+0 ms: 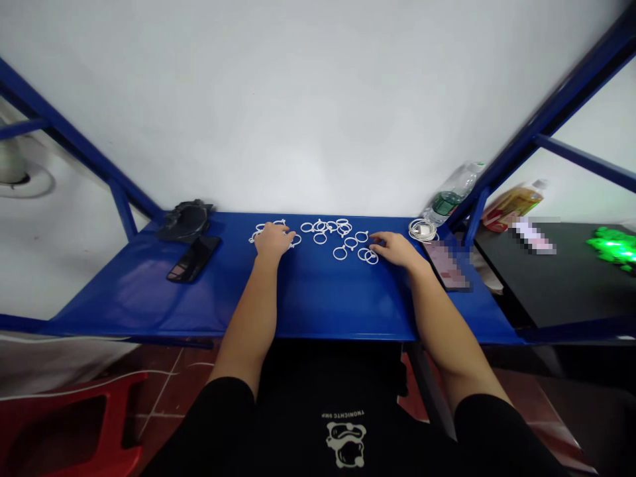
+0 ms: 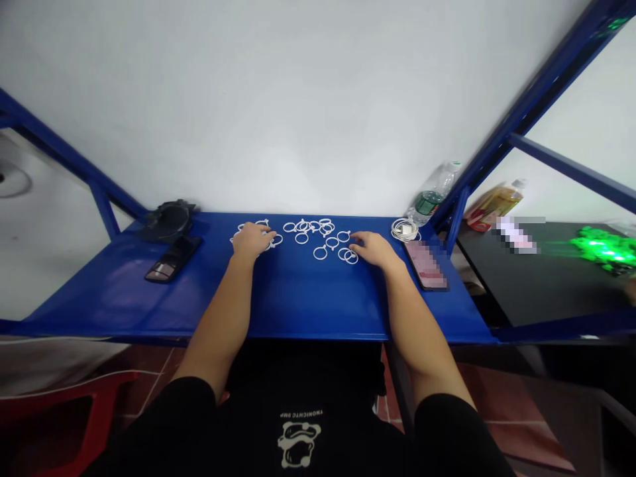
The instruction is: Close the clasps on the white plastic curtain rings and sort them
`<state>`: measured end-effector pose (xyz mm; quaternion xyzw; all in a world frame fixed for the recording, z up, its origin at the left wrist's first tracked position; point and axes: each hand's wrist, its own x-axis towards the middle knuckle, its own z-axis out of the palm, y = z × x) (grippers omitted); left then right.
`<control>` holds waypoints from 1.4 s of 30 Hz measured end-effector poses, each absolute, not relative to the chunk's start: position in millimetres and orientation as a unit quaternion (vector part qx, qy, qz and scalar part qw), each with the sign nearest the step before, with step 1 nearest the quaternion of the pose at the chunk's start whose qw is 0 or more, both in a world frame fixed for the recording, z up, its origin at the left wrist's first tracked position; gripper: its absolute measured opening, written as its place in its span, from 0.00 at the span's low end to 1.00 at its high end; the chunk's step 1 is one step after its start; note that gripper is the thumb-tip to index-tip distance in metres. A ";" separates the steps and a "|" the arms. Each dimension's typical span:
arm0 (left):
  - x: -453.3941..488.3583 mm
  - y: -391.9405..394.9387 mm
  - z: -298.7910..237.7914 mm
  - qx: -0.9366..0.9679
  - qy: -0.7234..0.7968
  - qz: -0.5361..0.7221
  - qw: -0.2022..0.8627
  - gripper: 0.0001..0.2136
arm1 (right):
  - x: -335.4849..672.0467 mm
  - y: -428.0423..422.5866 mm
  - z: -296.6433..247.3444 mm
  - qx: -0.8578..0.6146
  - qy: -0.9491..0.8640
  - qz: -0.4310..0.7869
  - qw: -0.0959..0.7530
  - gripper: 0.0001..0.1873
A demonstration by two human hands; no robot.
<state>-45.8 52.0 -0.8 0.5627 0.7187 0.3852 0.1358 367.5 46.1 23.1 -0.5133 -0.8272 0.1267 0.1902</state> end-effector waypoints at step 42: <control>72.1 15.2 -1.4 0.765 0.500 0.290 0.283 0.13 | 334.3 47.3 18.4 -0.468 -0.558 0.403 0.554 0.15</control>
